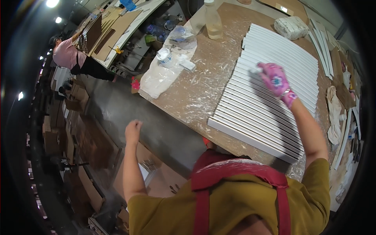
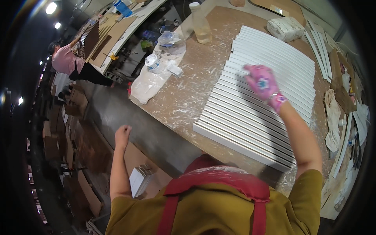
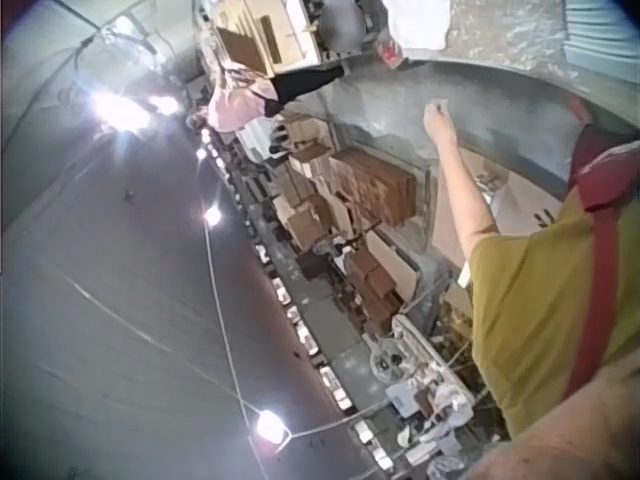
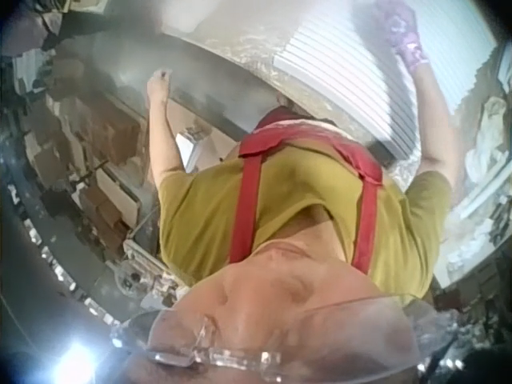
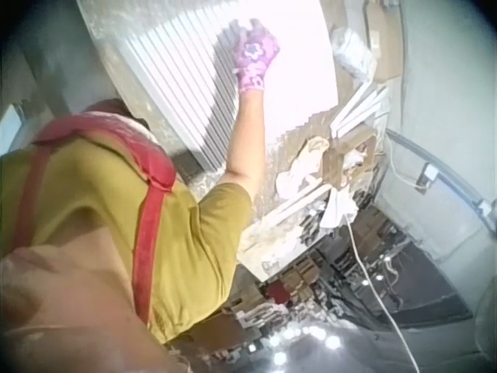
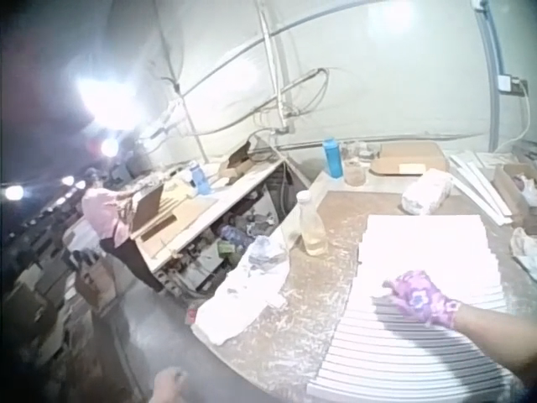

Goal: The person wipes a series of white slats arranged on a table using a cloth, then separates a larger white board and wipes its surfaces and edges.

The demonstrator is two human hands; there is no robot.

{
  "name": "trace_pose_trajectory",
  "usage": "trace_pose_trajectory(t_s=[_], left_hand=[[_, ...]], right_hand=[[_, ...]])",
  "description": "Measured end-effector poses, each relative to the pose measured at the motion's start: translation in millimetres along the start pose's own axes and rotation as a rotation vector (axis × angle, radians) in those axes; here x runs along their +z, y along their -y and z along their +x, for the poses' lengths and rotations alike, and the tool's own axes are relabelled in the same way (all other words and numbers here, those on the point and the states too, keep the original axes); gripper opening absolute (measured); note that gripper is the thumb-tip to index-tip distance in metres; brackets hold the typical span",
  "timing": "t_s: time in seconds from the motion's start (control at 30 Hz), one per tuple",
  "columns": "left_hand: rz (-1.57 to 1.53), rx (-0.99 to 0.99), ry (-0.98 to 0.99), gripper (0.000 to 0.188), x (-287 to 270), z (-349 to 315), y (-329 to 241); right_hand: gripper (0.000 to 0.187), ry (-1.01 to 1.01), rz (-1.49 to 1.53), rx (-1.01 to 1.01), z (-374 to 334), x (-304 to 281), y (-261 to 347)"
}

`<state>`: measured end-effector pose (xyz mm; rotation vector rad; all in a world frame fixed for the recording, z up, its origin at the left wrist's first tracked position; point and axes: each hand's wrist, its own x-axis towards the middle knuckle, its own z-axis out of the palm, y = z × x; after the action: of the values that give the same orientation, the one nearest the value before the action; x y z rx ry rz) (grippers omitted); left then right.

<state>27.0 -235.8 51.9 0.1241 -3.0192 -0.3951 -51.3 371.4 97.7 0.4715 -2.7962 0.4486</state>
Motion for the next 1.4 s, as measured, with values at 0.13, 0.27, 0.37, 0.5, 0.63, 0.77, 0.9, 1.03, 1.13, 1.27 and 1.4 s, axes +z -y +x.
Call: trace_pose_trajectory(t_s=[0.13, 0.27, 0.37, 0.5, 0.63, 0.77, 0.9, 1.03, 1.13, 1.27, 1.4], left_hand=[[-0.310, 0.119, -0.103, 0.022, -10.0, 115.2, -76.4], [-0.331, 0.308, -0.244, 0.019, -5.2, 221.1, -120.2], [-0.096, 0.316, -0.170, 0.026, -0.6, 268.5, -137.4], [0.058, 0.521, -0.022, 0.036, 17.3, 302.2, -125.6], [0.292, 0.638, 0.015, 0.026, 12.1, 300.9, -141.9], [0.426, 0.799, -0.007, 0.019, 6.7, 300.7, -156.1], [0.200, 1.043, 0.007, 0.018, -3.4, 293.9, -172.7], [0.240, 1.061, 0.009, 0.015, -0.2, 295.1, -166.0], [-0.006, 0.906, -0.035, 0.017, -2.1, 294.4, -145.5], [-0.470, 0.384, 0.049, 0.021, -4.7, 303.5, -124.2], [-0.916, 0.054, 0.110, 0.025, 1.5, 299.5, -115.8]], right_hand=[[0.019, 0.077, 0.102, -0.147, 62.3, 53.7, 70.9], [0.047, 0.007, 0.250, 0.044, 117.3, 125.7, 113.6], [0.059, 0.205, 0.201, 0.176, 156.4, 127.9, 158.4], [0.047, 0.219, 0.081, 0.149, 175.9, 146.7, 182.2], [0.017, 0.243, -0.017, 0.179, 188.1, 161.2, 181.7], [0.026, 0.235, 0.025, 0.152, 179.6, 152.7, 175.5], [0.035, 0.088, 0.756, 0.422, 161.9, 151.7, 173.3], [0.036, 0.003, 1.579, 0.553, 144.4, 149.8, 179.1], [0.029, -0.392, 1.557, 0.239, 143.2, 157.7, 196.7], [0.023, 0.175, 2.155, 0.694, 158.1, 154.6, 186.8], [0.033, 0.211, 2.207, 0.625, 167.1, 141.1, 194.7]])
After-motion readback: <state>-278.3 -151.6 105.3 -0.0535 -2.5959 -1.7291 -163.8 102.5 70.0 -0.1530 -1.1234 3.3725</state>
